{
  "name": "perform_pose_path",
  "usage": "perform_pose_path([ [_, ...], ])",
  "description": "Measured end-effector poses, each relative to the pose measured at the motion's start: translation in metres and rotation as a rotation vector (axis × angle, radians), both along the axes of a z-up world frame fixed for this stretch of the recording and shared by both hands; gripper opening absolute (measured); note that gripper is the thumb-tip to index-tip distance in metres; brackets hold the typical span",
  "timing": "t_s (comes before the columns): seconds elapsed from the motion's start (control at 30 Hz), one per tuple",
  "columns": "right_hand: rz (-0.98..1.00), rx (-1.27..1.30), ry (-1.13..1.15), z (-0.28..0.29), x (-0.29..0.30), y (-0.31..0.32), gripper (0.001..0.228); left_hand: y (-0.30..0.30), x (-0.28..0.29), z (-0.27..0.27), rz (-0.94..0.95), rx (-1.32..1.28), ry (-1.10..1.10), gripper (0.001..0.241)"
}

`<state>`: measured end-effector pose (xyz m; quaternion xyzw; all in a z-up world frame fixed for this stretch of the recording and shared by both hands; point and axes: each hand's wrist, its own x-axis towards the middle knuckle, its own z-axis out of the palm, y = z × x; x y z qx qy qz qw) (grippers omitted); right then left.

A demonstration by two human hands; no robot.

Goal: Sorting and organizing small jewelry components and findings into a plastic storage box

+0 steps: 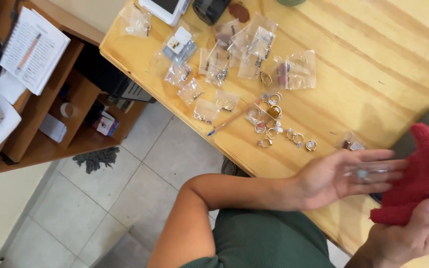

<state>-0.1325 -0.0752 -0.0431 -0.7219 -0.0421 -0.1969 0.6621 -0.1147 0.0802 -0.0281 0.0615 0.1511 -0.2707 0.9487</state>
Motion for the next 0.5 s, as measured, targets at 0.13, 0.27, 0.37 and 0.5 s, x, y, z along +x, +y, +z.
perform_pose_path([
  [0.13, -0.080, 0.078, 0.042, 0.009, 0.001, 0.005, 0.046, 0.002, -0.016, -0.056, 0.110, -0.425, -0.014, 0.041],
  [0.27, -0.214, 0.115, 0.143, 0.030, 0.003, 0.019, 0.042, 0.012, -0.018, -0.045, 0.204, -0.150, -0.069, 0.025],
  [0.37, -0.183, 0.212, 0.252, 0.031, 0.006, 0.017, 0.050, 0.011, -0.019, -0.041, 0.219, 0.070, -0.212, 0.022],
  [0.5, -0.119, 0.651, 0.504, 0.065, 0.001, 0.060, 0.087, -0.008, -0.027, -0.027, 0.230, 0.515, -0.572, 0.023],
])
